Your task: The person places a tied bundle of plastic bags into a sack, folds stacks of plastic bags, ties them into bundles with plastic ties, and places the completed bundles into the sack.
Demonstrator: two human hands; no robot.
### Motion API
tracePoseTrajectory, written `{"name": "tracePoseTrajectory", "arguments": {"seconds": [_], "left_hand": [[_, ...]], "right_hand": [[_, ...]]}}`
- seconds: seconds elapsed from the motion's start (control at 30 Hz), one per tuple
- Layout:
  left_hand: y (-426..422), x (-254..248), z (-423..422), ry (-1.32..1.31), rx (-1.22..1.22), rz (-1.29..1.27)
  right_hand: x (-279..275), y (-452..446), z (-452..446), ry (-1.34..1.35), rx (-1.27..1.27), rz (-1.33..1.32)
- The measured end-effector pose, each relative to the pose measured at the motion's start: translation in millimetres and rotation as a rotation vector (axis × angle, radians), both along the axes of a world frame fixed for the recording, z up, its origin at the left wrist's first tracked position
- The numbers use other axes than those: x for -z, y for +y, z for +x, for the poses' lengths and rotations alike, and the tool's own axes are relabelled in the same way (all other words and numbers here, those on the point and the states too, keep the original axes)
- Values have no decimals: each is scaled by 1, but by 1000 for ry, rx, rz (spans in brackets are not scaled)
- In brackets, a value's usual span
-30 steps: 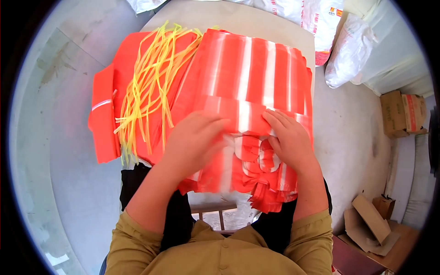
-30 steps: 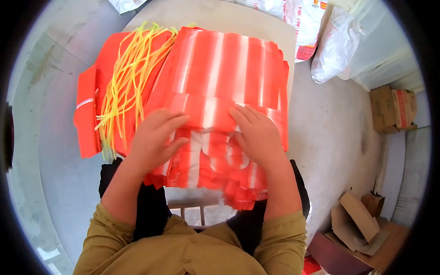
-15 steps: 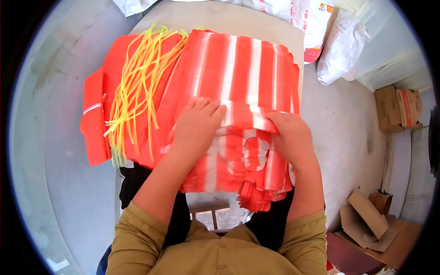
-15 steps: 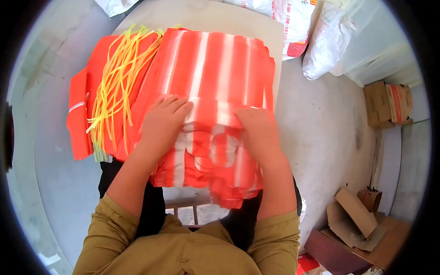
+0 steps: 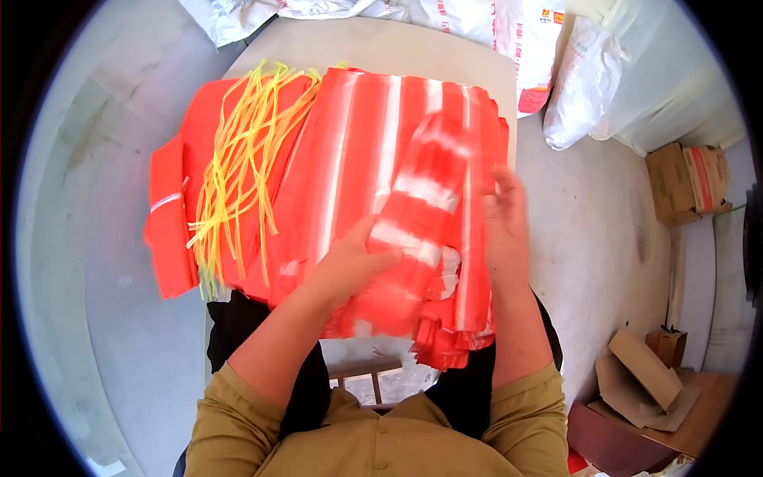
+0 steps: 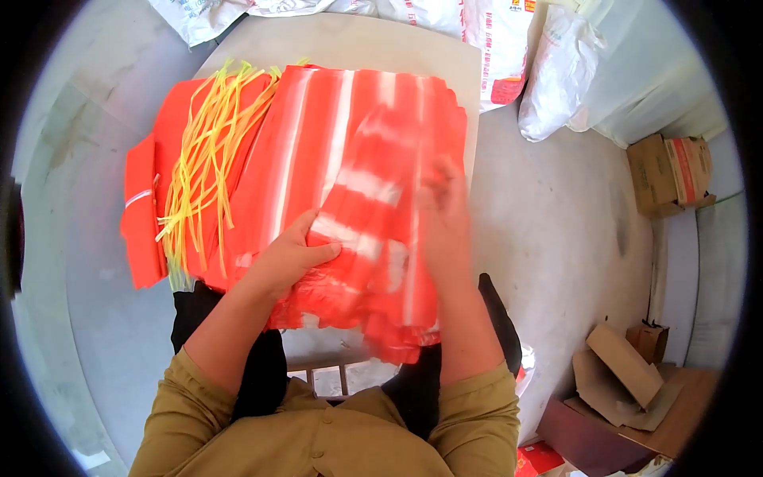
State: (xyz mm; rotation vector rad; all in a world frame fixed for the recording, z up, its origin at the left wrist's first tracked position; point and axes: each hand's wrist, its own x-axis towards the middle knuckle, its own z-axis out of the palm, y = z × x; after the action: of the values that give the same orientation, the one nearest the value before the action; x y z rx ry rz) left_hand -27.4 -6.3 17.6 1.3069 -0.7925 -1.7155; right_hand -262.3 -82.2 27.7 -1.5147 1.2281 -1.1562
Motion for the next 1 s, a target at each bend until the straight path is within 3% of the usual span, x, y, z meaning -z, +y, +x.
{"name": "tracePoseTrajectory", "arguments": {"seconds": [0.03,0.17,0.37,0.57,1.0], "left_hand": [[0,9,-1,-59,0,29],[5,13,-4,-391,5,-11],[9,5,-2,-404,110,-180],[17,-4,-15,-1092,242,-480],[19,15,-21,-1117,376,-698]], "right_hand": [[-1,5,7,-81,-76,225],[7,16,19,-161,-200,358],[1,26,27,-231,-233,395],[5,30,39,-382,-257,500],[11,3,64,-513,-258,557]]}}
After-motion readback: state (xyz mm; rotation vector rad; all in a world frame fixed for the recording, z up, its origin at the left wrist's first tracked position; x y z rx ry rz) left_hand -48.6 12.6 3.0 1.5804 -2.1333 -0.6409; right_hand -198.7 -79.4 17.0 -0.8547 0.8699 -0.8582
